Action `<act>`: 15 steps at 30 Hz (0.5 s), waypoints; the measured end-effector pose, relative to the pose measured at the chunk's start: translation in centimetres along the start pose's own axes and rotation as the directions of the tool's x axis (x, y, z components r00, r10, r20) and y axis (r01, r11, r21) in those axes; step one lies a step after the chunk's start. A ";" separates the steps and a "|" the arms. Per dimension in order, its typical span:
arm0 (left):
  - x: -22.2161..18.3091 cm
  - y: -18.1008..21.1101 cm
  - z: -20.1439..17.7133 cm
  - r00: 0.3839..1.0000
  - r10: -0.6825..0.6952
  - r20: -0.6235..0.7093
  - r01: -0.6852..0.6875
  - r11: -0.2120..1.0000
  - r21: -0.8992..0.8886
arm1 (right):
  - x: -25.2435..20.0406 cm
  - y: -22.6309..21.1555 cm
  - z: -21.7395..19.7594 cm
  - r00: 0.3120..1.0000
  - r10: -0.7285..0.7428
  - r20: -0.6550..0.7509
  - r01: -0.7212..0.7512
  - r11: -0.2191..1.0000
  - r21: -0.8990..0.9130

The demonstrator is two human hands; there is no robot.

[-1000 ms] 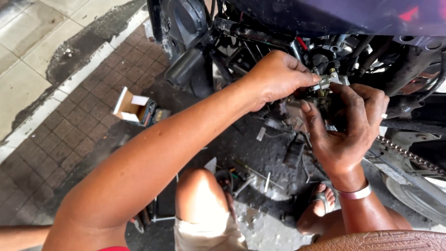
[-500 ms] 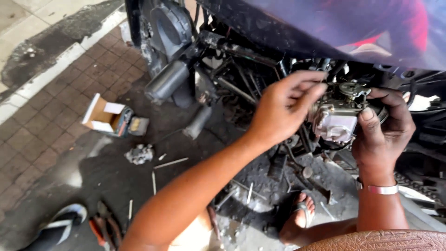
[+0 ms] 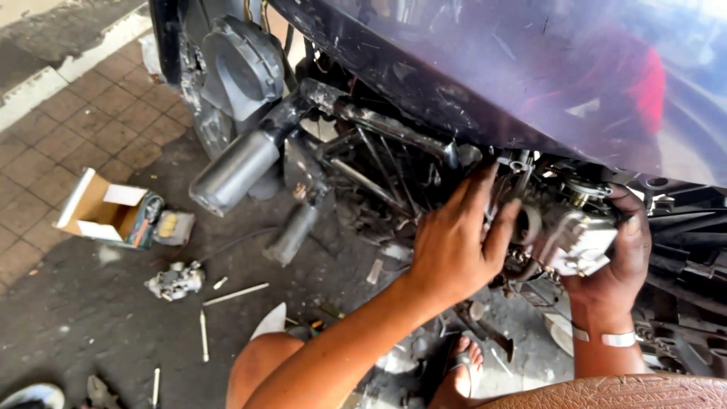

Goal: Removing and inspecting a motorcycle carburetor and engine intake components

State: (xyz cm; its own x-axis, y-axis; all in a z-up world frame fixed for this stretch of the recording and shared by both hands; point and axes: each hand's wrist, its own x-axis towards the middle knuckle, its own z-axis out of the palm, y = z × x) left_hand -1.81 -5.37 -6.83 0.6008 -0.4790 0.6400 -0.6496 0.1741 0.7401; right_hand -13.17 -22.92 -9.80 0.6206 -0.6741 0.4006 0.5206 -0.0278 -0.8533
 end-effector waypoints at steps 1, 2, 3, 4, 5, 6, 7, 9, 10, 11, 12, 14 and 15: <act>0.2 0.0 0.0 1.000 -0.003 0.003 0.003 1.000 -0.004 | -0.2 0.0 0.4 1.000 0.002 -0.004 -0.002 1.000 -0.004; 0.4 0.1 0.1 0.999 -0.034 0.019 0.034 0.999 0.035 | -0.4 0.0 0.7 0.997 0.062 -0.037 -0.058 0.995 0.087; 0.6 0.1 0.2 0.997 -0.063 0.035 0.061 0.996 0.073 | -0.5 -0.1 1.1 0.991 0.119 -0.067 -0.106 0.978 0.178; 0.9 -0.2 0.2 0.997 -0.063 0.038 0.060 0.996 0.067 | -0.5 0.3 0.5 0.990 0.118 -0.072 -0.104 0.979 0.174; 1.3 -0.5 0.1 0.999 -0.053 -0.008 0.053 0.999 -0.005 | -0.4 0.6 0.0 0.958 0.195 -0.210 -0.154 0.968 0.197; 1.6 -0.8 -0.1 0.997 -0.047 -0.054 0.043 0.996 -0.078 | -0.4 0.9 -0.4 0.901 0.267 -0.342 -0.197 0.954 0.226; 1.7 -0.7 0.0 0.998 -0.045 -0.051 0.041 0.996 -0.079 | -0.3 1.1 -1.1 0.900 0.264 -0.346 -0.193 0.955 0.227; 2.0 -0.5 0.0 0.964 -0.265 0.003 0.250 0.907 -0.338 | -0.2 1.2 -0.5 0.898 0.269 -0.349 -0.196 0.953 0.229; 1.9 -0.6 0.5 0.965 -0.261 0.003 0.247 0.908 -0.338 | -0.1 1.2 -0.4 0.897 0.271 -0.349 -0.198 0.953 0.230; 1.8 -0.8 1.0 0.962 -0.262 -0.080 0.229 0.928 -0.294 | 0.0 1.2 -0.4 0.896 0.274 -0.349 -0.202 0.952 0.230; 1.6 -0.9 1.6 0.953 -0.257 -0.162 0.213 0.945 -0.249 | 0.0 1.3 -0.2 0.895 0.278 -0.350 -0.206 0.951 0.229; 1.7 -1.0 1.3 0.948 -0.293 -0.124 0.251 0.929 -0.271 | -0.1 1.5 -0.1 0.889 0.295 -0.349 -0.224 0.947 0.228; 1.8 -1.0 1.3 0.943 -0.322 -0.084 0.286 0.912 -0.293 | -0.1 1.6 -0.1 0.887 0.301 -0.350 -0.231 0.946 0.227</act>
State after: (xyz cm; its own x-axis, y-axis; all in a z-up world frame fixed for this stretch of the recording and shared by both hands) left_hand -0.64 -7.54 -6.67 0.8149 -0.4358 0.3822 -0.2841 0.2744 0.9187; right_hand -12.47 -22.96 -11.20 0.5019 -0.8647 -0.0183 0.4818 0.2970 -0.8244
